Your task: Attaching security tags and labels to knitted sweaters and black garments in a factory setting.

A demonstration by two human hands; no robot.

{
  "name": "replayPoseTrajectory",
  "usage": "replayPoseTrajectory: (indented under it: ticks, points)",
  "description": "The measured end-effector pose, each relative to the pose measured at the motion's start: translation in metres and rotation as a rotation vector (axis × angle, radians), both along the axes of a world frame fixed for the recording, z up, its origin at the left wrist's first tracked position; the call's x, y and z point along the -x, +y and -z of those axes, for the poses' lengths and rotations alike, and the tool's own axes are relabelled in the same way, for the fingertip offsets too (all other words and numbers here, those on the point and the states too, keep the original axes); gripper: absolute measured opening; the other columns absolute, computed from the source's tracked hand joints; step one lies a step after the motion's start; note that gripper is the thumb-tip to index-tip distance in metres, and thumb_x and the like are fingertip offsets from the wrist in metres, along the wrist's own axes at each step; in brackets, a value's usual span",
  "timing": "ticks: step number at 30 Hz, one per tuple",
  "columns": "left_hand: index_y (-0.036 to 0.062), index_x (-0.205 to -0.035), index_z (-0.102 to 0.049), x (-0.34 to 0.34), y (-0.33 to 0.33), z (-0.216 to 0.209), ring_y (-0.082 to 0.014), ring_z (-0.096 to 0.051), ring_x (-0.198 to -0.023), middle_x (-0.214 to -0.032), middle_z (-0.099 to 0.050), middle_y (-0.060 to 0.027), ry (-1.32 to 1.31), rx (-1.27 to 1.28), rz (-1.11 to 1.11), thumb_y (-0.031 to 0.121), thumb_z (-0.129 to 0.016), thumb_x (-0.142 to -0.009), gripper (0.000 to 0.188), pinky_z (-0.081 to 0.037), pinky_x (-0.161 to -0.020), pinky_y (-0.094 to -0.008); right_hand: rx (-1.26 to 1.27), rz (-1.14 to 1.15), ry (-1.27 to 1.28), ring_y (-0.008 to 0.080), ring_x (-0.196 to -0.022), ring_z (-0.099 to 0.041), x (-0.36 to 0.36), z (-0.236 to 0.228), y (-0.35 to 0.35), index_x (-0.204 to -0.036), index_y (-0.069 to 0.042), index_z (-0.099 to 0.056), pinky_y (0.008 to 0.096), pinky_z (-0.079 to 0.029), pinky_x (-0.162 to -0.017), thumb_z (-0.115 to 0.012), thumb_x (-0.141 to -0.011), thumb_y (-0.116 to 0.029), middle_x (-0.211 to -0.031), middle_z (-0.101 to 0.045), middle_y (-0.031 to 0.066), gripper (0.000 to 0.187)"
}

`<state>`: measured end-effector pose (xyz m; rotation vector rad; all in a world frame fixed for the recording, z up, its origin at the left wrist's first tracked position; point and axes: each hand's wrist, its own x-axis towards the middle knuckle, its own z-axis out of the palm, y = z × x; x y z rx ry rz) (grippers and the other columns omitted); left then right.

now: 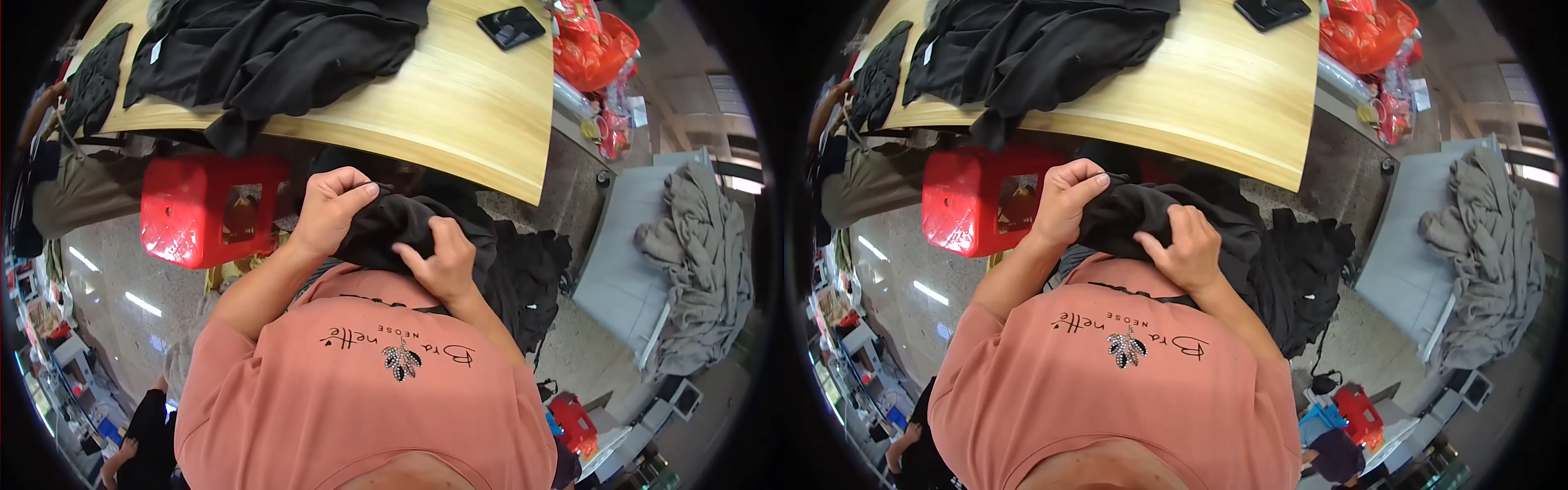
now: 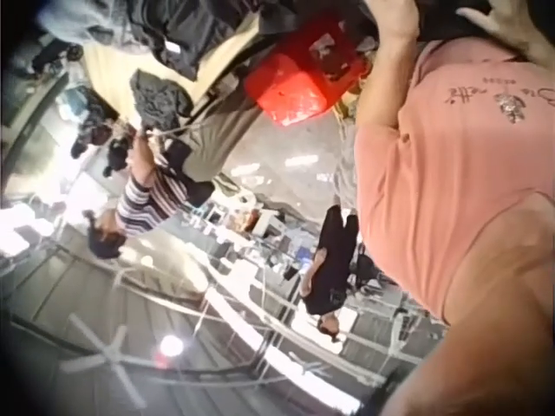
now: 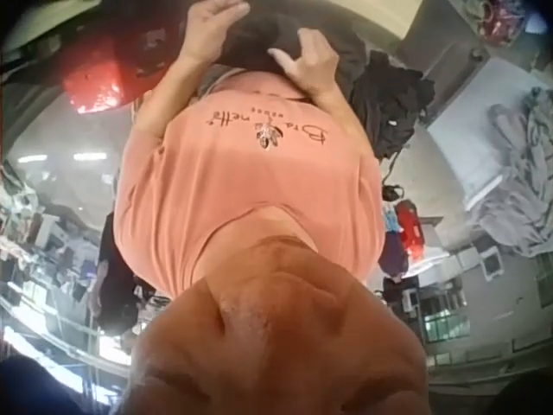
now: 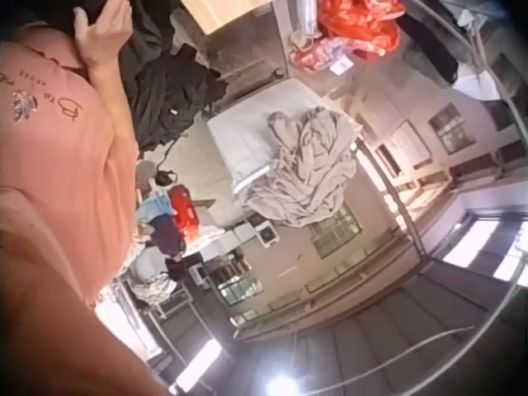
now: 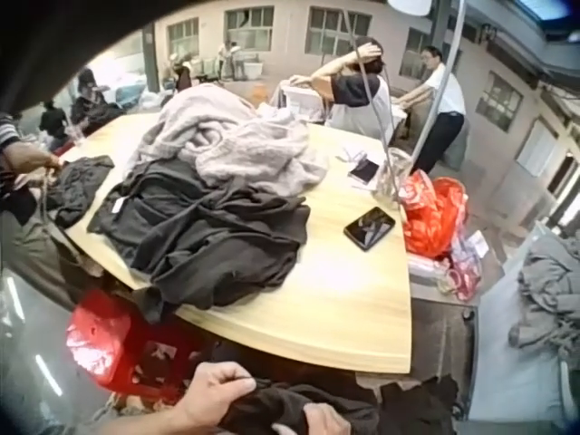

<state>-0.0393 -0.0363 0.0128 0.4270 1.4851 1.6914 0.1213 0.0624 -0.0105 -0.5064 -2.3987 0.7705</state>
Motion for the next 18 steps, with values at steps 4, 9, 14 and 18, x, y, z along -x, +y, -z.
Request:
replayPoseTrajectory:
  ticks: [4, 9, 14, 18]
  points:
    - [-0.0010, -0.071, -0.058, -0.006, 0.000, 0.000, -0.0020, -0.045, -0.059, -0.064, -0.055, 0.0023, -0.086, -0.034, 0.016, 0.003, -0.056, -0.079, 0.009, -0.038, -0.054, -0.0177, 0.412, 0.069, -0.059, 0.0141, -0.066, -0.055, -0.012, 0.015, 0.007, -0.082, 0.002, -0.053, 0.0250, -0.043, -0.058, -0.059, -0.071, 0.001, -0.075, -0.056, 0.0091, 0.012]
    - [-0.0013, -0.070, -0.058, -0.002, -0.007, 0.015, -0.0025, -0.044, -0.059, -0.065, -0.055, 0.0025, 0.058, 0.021, -0.019, 0.003, -0.056, -0.079, 0.010, -0.037, -0.054, -0.0184, 1.708, 0.052, 0.420, 0.0074, -0.066, -0.055, -0.022, 0.009, 0.019, -0.092, -0.003, -0.053, 0.0201, -0.045, -0.064, -0.053, -0.082, -0.003, -0.075, -0.058, 0.0027, 0.011]
    - [-0.0013, -0.067, -0.058, -0.006, -0.009, 0.022, -0.0025, -0.042, -0.057, -0.061, -0.054, 0.0031, 0.038, 0.116, -0.039, 0.003, -0.058, -0.077, 0.011, -0.035, -0.053, -0.0182, 1.737, 0.039, 0.167, 0.0082, -0.061, -0.055, -0.026, 0.027, 0.039, -0.094, -0.002, -0.052, 0.0183, -0.043, -0.056, -0.050, -0.088, -0.019, -0.074, -0.059, 0.0032, 0.018]
    - [-0.0010, -0.066, -0.059, -0.006, -0.011, 0.031, -0.0026, -0.043, -0.057, -0.061, -0.054, 0.0029, -0.014, 0.165, -0.038, 0.003, -0.058, -0.077, 0.011, -0.035, -0.053, -0.0184, 1.260, 0.135, -0.154, 0.0084, -0.068, -0.053, -0.029, 0.062, 0.035, -0.099, 0.000, -0.051, 0.0208, -0.043, -0.062, -0.052, -0.088, -0.026, -0.078, -0.057, 0.0034, 0.028]
